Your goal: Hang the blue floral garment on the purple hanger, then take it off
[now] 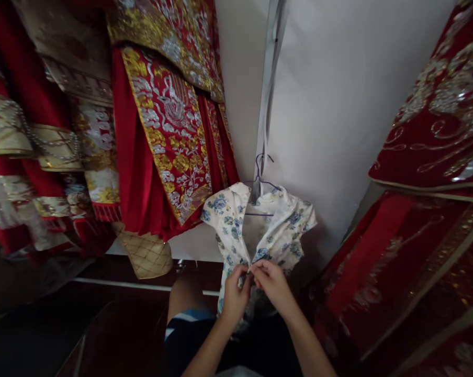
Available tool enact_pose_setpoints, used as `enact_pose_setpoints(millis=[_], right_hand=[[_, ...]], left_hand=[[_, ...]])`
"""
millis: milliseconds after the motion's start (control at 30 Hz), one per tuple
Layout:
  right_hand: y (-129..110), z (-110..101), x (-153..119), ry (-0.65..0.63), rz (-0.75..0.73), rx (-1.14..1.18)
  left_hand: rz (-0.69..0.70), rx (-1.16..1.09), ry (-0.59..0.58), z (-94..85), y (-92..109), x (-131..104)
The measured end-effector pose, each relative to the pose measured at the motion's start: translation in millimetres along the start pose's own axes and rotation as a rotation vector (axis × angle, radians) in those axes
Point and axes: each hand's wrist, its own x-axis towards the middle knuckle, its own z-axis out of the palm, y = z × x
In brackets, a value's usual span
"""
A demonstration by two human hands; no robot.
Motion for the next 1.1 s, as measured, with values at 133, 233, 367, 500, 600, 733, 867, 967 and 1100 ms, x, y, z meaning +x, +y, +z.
enact_pose_setpoints(millis=[133,233,367,500,600,733,867,967,1100], right_hand=[[-26.2,-17.3,38.6,0.155,-0.043,0.115],[-64.2,-25.3,76.7,0.224,-0.081,0.236],[-121.0,-21.1,122.3,0.196,-0.077,0.280],[-141.9,-13.3,136.4,0.151,-0.131,0.249],[-131.7,-10.5,125.9,0.140,-0.243,0.160],[-117.6,-13.7,109.6,0.169,-0.276,0.099],[-119.7,-18.4,103.8,0.187,-0.313,0.029],[-120.4,-21.2,107.7,0.189,-0.341,-0.001],[-99.4,-22.4,116.1,0.281,-0.376,-0.109]], left_hand=[[0.082,0.165,-0.117,-12.4,-9.9,7.8],[0.066,0.196,-0.151,-17.4,-21.1,-1.0],[0.031,0.192,-0.097,-20.7,-31.0,-13.7],[-0.014,0.178,-0.098,-25.3,-34.4,-13.7],[-0.012,0.082,-0.077,-28.8,-23.4,2.1],[0.222,0.081,0.036,-33.6,26.5,60.4],[0.530,0.242,0.046,-35.7,87.2,142.7],[0.637,0.444,-0.095,-30.6,114.0,182.7],[0.687,0.551,-0.027,-28.7,127.8,192.1]])
